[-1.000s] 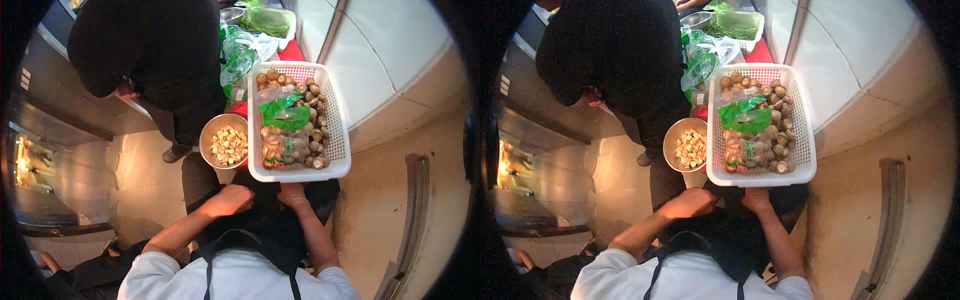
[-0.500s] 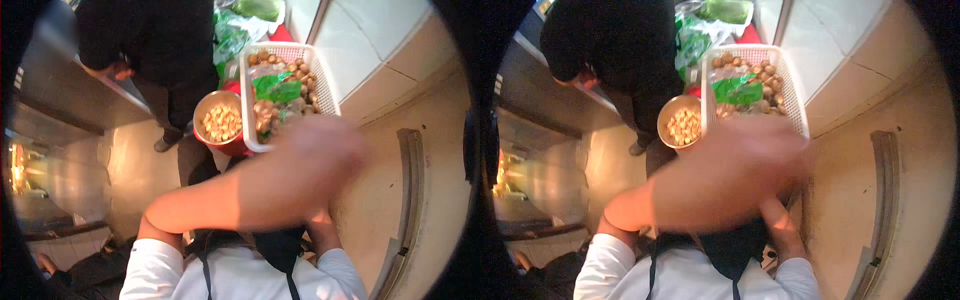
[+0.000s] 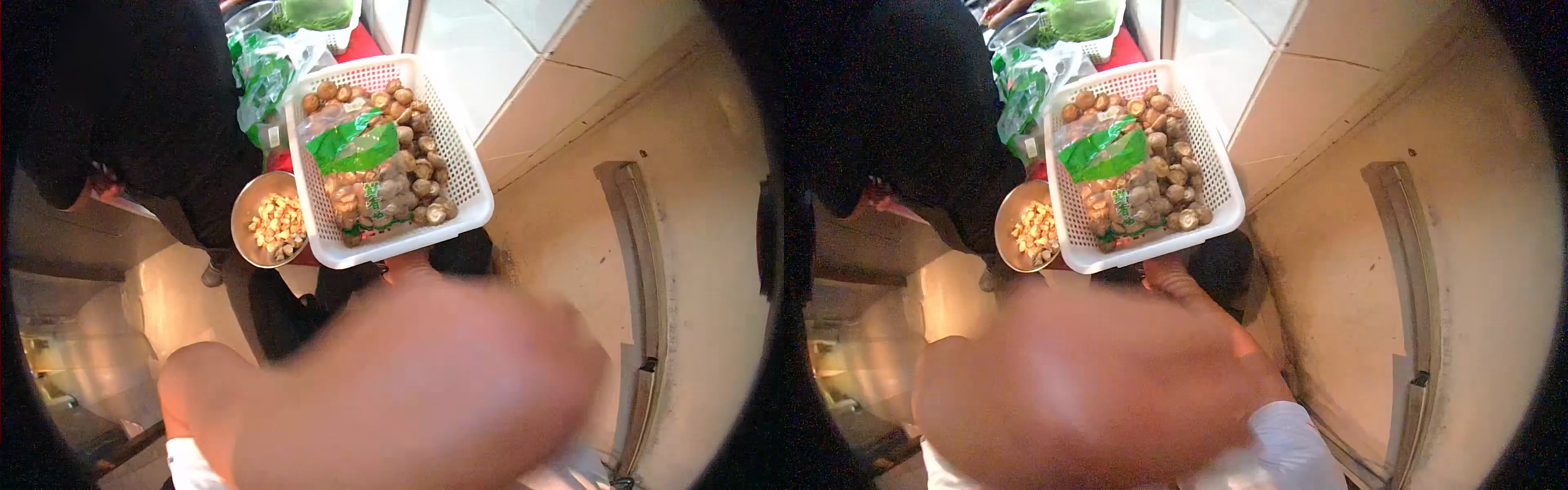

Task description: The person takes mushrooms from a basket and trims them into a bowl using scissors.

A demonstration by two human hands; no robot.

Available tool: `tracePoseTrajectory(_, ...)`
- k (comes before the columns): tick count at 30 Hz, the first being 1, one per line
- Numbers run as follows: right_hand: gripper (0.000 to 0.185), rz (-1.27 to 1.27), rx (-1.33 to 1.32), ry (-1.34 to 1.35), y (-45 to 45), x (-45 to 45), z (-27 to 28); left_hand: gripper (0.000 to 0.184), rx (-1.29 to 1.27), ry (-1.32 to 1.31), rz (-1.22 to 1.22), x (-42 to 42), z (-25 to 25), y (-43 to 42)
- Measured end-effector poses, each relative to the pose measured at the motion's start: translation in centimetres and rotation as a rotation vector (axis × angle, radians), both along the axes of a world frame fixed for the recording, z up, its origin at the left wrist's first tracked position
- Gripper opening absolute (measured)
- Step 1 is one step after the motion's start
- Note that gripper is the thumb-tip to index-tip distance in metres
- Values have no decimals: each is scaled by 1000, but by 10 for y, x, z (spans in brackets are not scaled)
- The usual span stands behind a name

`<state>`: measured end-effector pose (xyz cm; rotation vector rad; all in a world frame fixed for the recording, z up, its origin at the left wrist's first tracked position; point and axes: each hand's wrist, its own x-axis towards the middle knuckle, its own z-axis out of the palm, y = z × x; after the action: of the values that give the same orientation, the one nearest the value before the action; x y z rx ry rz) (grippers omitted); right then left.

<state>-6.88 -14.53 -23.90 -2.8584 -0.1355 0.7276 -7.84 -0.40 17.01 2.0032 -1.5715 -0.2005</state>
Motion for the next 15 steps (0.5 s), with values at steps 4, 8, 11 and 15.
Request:
tracePoseTrajectory(4, 61, 86, 34, 4, -1, 1, -24, 23, -75, 178, 588, 99, -73, 6)
tracePoseTrajectory(8, 35, 128, 114, -39, -2, -6, -67, 14, 170, -97, 690, 183, -196, 10)
tracePoseTrajectory(11, 31, 86, 108, 44, -1, -2, -57, 14, 205, -287, 469, 195, -227, -2)
tracePoseTrajectory(15, 33, 94, 96, 102, -7, 1, -68, 16, 268, -162, 473, 189, -235, -18)
